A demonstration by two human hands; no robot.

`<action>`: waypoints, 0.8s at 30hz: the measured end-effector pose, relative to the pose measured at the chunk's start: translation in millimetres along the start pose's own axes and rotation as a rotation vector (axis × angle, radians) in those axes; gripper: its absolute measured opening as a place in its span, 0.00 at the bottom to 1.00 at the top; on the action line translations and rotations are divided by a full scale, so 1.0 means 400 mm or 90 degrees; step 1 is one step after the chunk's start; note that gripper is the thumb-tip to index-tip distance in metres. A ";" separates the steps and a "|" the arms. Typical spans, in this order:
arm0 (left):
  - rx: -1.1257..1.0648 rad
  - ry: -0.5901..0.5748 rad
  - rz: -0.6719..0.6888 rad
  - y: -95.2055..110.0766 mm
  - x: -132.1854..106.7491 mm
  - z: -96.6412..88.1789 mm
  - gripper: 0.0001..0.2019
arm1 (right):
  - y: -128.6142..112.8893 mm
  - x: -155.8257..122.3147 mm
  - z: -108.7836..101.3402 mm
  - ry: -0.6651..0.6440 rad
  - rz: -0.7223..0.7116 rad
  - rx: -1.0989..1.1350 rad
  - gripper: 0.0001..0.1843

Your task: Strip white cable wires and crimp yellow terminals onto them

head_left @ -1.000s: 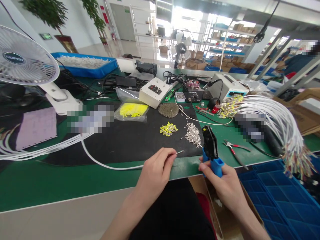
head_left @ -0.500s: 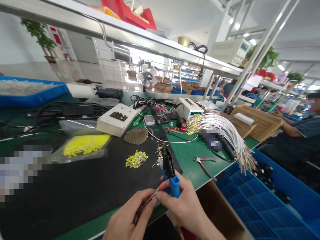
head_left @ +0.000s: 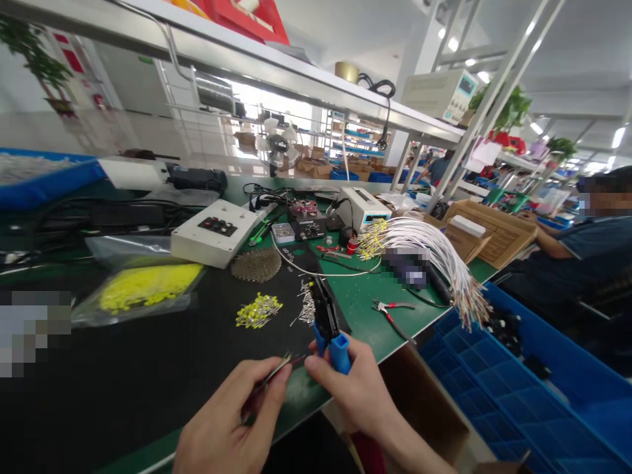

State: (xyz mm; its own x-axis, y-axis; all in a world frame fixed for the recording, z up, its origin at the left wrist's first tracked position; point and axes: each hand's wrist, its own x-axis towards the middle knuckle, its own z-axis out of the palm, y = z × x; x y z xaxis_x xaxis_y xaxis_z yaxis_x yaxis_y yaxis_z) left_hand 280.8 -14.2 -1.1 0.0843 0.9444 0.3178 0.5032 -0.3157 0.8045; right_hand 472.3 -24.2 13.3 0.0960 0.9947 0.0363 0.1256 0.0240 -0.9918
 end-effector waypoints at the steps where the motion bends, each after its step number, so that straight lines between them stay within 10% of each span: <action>1: -0.006 0.016 -0.009 0.018 0.002 -0.007 0.13 | 0.006 -0.004 -0.002 -0.006 0.005 0.001 0.16; 10: -0.122 0.084 -0.036 0.129 0.052 -0.027 0.08 | 0.032 -0.042 0.000 -0.058 0.008 0.053 0.26; 24: -0.164 0.113 -0.046 0.141 0.061 -0.024 0.08 | 0.020 -0.056 -0.009 -0.116 -0.023 -0.067 0.14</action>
State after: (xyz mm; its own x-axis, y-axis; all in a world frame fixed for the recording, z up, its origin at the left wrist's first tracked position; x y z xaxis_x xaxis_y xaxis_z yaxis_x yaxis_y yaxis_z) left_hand 303.1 -9.7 56.9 -0.1063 0.9416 0.3196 0.2668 -0.2827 0.9214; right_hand 474.6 -46.5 4.9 -0.0901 0.9951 0.0396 0.2298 0.0595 -0.9714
